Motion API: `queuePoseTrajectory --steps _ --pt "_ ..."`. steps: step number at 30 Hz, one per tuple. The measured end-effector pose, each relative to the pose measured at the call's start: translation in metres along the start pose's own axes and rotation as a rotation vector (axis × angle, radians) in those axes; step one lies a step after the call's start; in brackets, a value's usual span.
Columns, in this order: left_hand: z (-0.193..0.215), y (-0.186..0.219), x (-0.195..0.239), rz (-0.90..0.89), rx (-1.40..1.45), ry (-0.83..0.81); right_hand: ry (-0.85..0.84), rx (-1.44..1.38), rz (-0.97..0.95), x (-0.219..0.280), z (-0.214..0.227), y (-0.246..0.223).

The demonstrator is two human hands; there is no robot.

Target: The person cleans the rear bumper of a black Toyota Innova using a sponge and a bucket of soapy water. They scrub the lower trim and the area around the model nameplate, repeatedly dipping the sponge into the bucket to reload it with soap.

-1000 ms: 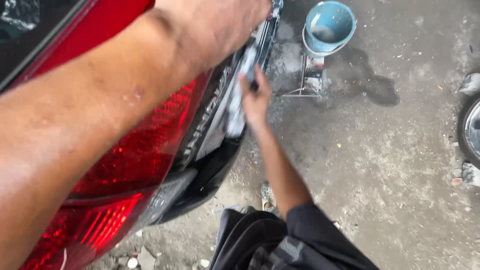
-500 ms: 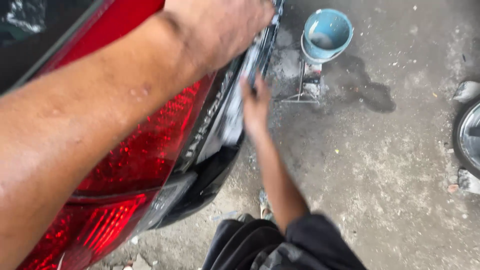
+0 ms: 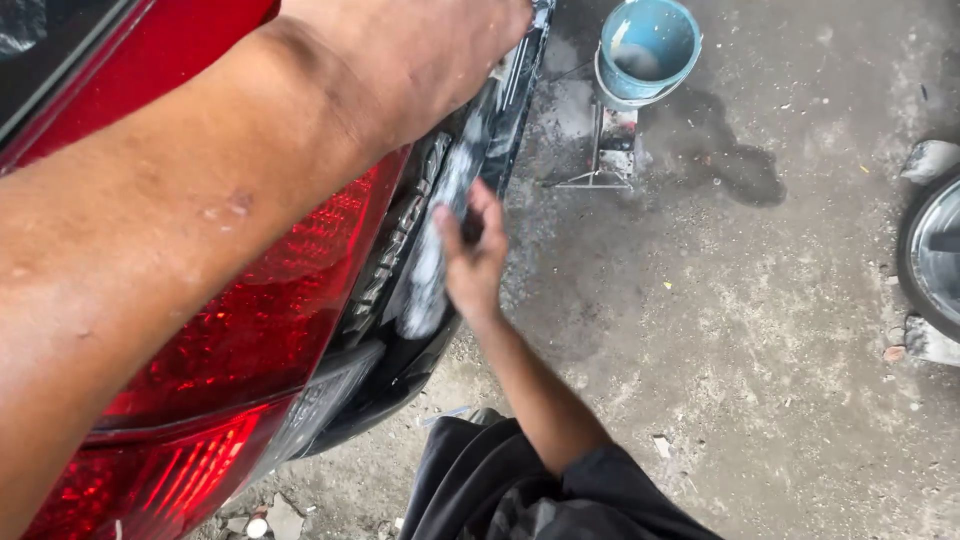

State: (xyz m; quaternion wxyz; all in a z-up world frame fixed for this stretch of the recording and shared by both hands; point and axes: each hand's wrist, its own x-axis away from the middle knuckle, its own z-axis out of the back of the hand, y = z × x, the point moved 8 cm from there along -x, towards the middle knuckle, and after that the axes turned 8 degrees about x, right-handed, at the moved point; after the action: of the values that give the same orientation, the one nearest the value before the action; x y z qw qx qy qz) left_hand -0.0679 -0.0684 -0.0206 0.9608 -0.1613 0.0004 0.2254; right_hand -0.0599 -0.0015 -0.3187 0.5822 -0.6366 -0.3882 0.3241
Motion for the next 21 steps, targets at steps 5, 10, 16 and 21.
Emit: queuePoseTrajectory --steps 5,10,16,21 --pt "-0.006 0.003 -0.001 -0.048 -0.035 0.007 0.042 0.005 0.069 -0.109 0.012 0.02" --pt "0.004 0.002 0.001 -0.006 -0.001 0.04 0.036 -0.074 0.118 0.002 0.001 0.022" --pt "0.0 0.001 0.003 0.042 -0.012 -0.006 0.038 0.095 0.125 -0.101 0.015 0.01" --pt "0.004 0.0 0.0 0.05 -0.009 -0.062 -0.025 0.024 -0.188 0.011 -0.001 0.013"
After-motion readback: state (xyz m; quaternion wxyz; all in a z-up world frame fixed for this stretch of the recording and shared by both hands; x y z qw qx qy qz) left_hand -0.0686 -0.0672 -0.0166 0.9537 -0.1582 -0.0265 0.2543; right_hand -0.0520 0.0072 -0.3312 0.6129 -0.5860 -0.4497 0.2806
